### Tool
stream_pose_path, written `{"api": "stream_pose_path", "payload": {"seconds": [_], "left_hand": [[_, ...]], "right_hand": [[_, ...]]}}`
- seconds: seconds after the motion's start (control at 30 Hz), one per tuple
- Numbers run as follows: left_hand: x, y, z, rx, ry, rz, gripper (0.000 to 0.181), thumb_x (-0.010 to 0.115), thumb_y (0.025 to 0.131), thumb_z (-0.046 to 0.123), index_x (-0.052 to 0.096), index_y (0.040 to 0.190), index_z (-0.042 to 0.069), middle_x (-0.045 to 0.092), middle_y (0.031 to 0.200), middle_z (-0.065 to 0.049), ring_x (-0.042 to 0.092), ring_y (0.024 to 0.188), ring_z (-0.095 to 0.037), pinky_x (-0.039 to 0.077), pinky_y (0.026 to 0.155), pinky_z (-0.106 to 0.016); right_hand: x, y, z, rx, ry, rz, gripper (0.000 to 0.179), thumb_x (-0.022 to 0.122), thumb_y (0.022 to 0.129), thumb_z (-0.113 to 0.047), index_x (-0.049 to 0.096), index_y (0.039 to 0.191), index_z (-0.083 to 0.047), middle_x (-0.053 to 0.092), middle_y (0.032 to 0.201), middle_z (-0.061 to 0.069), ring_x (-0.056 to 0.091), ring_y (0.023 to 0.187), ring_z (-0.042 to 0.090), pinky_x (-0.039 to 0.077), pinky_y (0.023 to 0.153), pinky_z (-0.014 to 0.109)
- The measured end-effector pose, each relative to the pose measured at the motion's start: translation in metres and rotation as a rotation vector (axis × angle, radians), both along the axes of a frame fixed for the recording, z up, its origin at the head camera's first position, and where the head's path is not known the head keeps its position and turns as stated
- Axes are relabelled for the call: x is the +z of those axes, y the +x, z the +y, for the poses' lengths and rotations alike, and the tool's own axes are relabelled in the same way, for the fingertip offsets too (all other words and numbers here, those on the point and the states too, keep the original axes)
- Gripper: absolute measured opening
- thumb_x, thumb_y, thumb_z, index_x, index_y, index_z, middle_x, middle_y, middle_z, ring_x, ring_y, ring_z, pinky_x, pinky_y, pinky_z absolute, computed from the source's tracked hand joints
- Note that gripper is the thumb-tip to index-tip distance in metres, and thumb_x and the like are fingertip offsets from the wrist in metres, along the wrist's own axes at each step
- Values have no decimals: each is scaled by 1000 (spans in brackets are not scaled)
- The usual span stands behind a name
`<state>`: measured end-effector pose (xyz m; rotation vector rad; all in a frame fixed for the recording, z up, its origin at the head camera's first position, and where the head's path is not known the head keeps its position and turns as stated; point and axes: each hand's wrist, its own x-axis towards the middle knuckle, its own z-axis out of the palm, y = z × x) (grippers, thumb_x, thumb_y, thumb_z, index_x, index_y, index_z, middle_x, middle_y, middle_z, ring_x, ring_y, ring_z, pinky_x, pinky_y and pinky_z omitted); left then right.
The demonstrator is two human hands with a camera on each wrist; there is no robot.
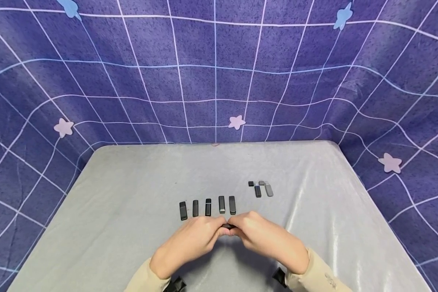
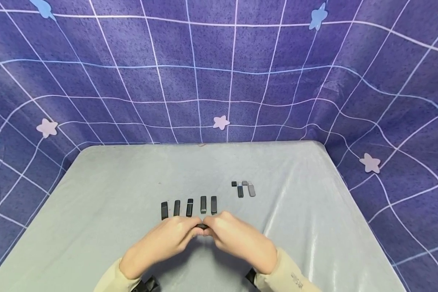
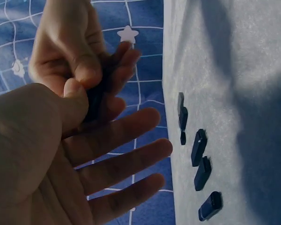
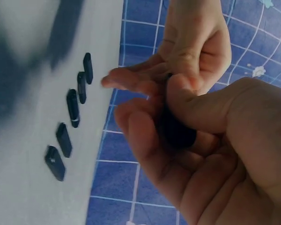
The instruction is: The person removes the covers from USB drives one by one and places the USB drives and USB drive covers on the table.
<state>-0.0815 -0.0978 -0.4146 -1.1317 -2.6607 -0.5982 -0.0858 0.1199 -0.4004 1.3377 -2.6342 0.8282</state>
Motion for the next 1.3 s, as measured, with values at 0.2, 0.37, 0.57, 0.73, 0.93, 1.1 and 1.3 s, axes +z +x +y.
{"api": "stream_pose_path", "payload": {"seconds": [0.2,0.37,0.57,0.73,0.93,1.1,1.3], "left_hand": [[0,-2,-3,-19,-17,-11,33,61,102,39,53,75,21,37,62,14,34,55,-2,32,52,-17],[-1,-3,-6,-46,7,-1,32,61,102,38,54,75,23,36,62,15,32,56,0,31,54,-16],[0,-5,-6,-54,-12,14,30,61,102,38,56,76,25,38,63,17,32,57,1,33,57,-16],[2,-7,-5,-71,-24,19,29,62,101,38,59,77,23,41,64,17,33,56,1,35,57,-18],[1,-9,-4,-80,-19,31,30,61,102,37,57,76,23,40,62,16,31,55,1,33,55,-17],[-1,-10,-5,-76,-19,75,29,59,103,38,58,78,24,41,63,17,33,57,1,36,57,-19],[-2,-9,-6,-83,2,117,31,57,104,40,55,78,24,37,62,17,32,56,1,34,55,-17]], "right_hand": [[3,-1,-4,-5,46,-32,19,67,99,-11,64,81,-13,64,72,-7,47,63,-4,43,58,8],[3,-3,-3,8,33,-67,22,65,98,-3,62,79,-14,64,72,-6,43,61,-6,40,56,6],[2,-4,-3,-5,43,-83,20,64,99,-4,63,82,-15,63,75,-8,45,63,-5,41,58,7],[0,-4,-2,-14,51,-75,19,65,99,-7,62,82,-15,62,75,-9,44,63,-6,40,58,7],[0,-4,-1,-8,38,-79,17,67,100,-13,64,84,-14,65,76,-7,47,64,-6,43,60,7],[0,-5,2,13,4,-58,13,65,101,-18,67,90,-12,66,80,-7,53,71,-5,48,67,8],[1,-6,6,44,-32,-37,13,63,103,-20,69,95,-11,68,84,-7,56,75,-5,50,71,9]]}}
